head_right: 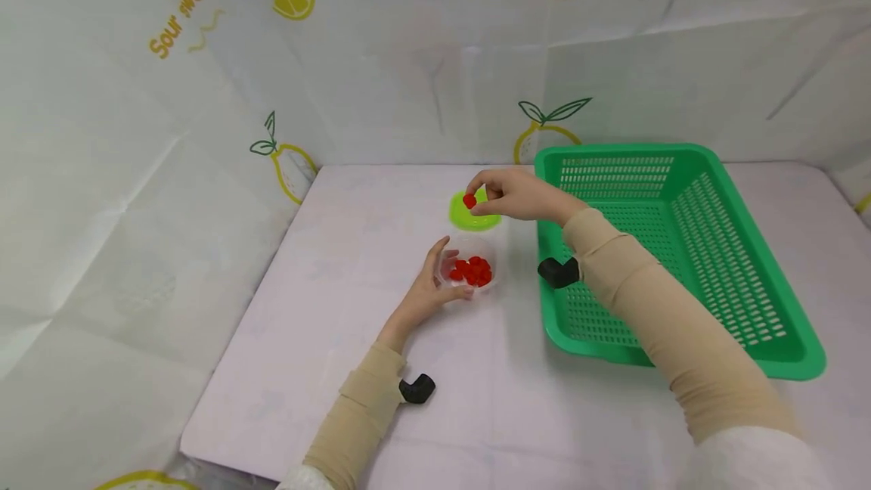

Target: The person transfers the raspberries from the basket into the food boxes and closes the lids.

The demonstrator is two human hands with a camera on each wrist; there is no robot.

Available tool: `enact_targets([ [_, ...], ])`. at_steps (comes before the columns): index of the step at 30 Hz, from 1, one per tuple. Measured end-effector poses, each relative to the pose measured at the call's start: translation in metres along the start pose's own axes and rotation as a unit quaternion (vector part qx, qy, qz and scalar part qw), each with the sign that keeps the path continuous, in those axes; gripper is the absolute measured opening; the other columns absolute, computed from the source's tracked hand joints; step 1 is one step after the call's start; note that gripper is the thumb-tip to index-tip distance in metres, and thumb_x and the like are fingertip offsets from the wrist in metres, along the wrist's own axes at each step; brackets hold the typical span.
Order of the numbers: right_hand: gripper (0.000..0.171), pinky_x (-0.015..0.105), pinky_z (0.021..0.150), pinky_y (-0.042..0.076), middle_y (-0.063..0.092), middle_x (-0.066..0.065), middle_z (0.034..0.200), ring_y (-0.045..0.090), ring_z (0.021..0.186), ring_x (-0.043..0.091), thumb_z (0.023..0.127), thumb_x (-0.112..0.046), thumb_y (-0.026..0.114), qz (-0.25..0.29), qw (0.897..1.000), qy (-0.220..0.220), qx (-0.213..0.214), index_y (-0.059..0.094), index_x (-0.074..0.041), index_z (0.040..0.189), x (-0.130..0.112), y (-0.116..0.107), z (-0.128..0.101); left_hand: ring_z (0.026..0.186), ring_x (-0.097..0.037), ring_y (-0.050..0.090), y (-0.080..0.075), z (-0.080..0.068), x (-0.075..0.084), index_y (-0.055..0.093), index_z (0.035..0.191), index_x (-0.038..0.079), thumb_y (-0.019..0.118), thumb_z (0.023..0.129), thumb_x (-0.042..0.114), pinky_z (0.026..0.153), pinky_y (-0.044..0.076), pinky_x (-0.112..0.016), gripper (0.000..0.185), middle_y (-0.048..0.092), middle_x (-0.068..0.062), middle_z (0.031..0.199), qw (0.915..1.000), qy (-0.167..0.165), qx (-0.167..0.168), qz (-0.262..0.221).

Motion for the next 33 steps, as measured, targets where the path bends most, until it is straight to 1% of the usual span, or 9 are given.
enact_targets([
  [5, 0.027, 0.027, 0.056, 0.038, 0.046, 0.002, 0.065, 0.041, 0.058, 0.014, 0.086, -0.030, 0.066, 0.020, 0.999, -0.016, -0.035, 0.061, -0.015, 0.109, -0.003, 0.021, 0.007, 0.135, -0.014, 0.033, 0.001, 0.000, -0.001, 0.014, 0.145, 0.040, 0.074, 0.076, 0.040, 0.111, 0.031, -0.049, 0.092, 0.037, 0.008, 0.146, 1.0000, 0.002, -0.002, -0.003],
  [9, 0.026, 0.026, 0.056, 0.038, 0.047, 0.002, 0.067, 0.042, 0.059, 0.014, 0.086, -0.027, 0.066, 0.026, 0.997, -0.023, -0.073, 0.061, -0.015, 0.108, -0.003, 0.038, 0.012, 0.134, -0.014, 0.034, 0.001, -0.001, 0.001, 0.014, 0.146, 0.038, 0.075, 0.075, 0.040, 0.110, 0.031, -0.048, 0.094, 0.037, 0.007, 0.145, 1.0000, 0.006, -0.001, -0.007],
  [12, 0.026, 0.025, 0.055, 0.037, 0.047, 0.001, 0.068, 0.042, 0.059, 0.013, 0.086, -0.026, 0.066, 0.036, 0.994, -0.016, -0.104, 0.060, -0.015, 0.109, 0.000, 0.050, 0.015, 0.134, -0.012, 0.035, 0.001, -0.001, 0.001, 0.014, 0.146, 0.038, 0.075, 0.075, 0.041, 0.110, 0.031, -0.047, 0.094, 0.037, 0.009, 0.144, 0.9999, 0.006, 0.000, -0.009],
  [15, 0.026, 0.024, 0.055, 0.036, 0.046, 0.001, 0.067, 0.042, 0.060, 0.013, 0.086, -0.023, 0.067, 0.042, 0.990, -0.007, -0.133, 0.061, -0.015, 0.109, 0.002, 0.060, 0.017, 0.134, -0.011, 0.035, 0.001, -0.001, 0.000, 0.015, 0.143, 0.045, 0.076, 0.074, 0.042, 0.110, 0.031, -0.046, 0.092, 0.037, 0.011, 0.143, 0.9999, 0.002, 0.001, -0.011],
  [18, 0.024, 0.024, 0.055, 0.034, 0.044, 0.000, 0.065, 0.041, 0.060, 0.014, 0.085, -0.020, 0.067, 0.030, 0.986, 0.000, -0.166, 0.061, -0.015, 0.108, 0.004, 0.070, 0.019, 0.137, -0.014, 0.031, 0.000, -0.001, -0.002, 0.014, 0.140, 0.049, 0.076, 0.073, 0.043, 0.110, 0.030, -0.049, 0.091, 0.033, 0.011, 0.147, 1.0000, -0.006, 0.003, -0.007],
  [22, 0.021, 0.024, 0.056, 0.032, 0.041, 0.000, 0.064, 0.040, 0.064, 0.015, 0.085, -0.016, 0.066, 0.003, 0.979, 0.009, -0.202, 0.062, -0.014, 0.106, 0.008, 0.084, 0.018, 0.140, -0.017, 0.025, -0.001, -0.002, -0.004, 0.014, 0.140, 0.051, 0.075, 0.072, 0.046, 0.110, 0.030, -0.052, 0.092, 0.024, 0.011, 0.152, 0.9998, -0.020, 0.005, 0.001],
  [27, 0.022, 0.024, 0.057, 0.036, 0.042, 0.000, 0.064, 0.041, 0.064, 0.014, 0.085, -0.013, 0.064, -0.013, 0.975, 0.008, -0.220, 0.063, -0.011, 0.106, 0.012, 0.094, 0.020, 0.141, -0.016, 0.023, -0.003, -0.002, -0.003, 0.013, 0.139, 0.054, 0.076, 0.072, 0.047, 0.110, 0.029, -0.051, 0.092, 0.022, 0.013, 0.152, 0.9996, -0.023, 0.010, 0.012],
  [30, 0.022, 0.024, 0.058, 0.037, 0.043, -0.001, 0.063, 0.041, 0.063, 0.014, 0.085, -0.013, 0.064, -0.019, 0.973, 0.011, -0.229, 0.064, -0.011, 0.107, 0.013, 0.100, 0.021, 0.141, -0.015, 0.023, -0.004, -0.001, -0.003, 0.012, 0.137, 0.056, 0.076, 0.072, 0.045, 0.111, 0.028, -0.050, 0.092, 0.021, 0.013, 0.153, 0.9996, -0.023, 0.011, 0.012],
  [33, 0.024, 0.023, 0.057, 0.038, 0.044, -0.001, 0.065, 0.041, 0.062, 0.013, 0.085, -0.014, 0.065, -0.031, 0.970, 0.011, -0.240, 0.065, -0.012, 0.109, 0.014, 0.104, 0.020, 0.142, -0.016, 0.022, -0.004, -0.002, -0.003, 0.012, 0.138, 0.055, 0.077, 0.072, 0.043, 0.112, 0.027, -0.050, 0.093, 0.022, 0.011, 0.153, 0.9997, -0.023, 0.009, 0.007],
])
Point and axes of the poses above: each hand's wrist, its own z-axis towards the middle knuckle, its own y-axis out of the palm, x = y × z, the point moved 9 cm from there along z, towards the middle knuckle
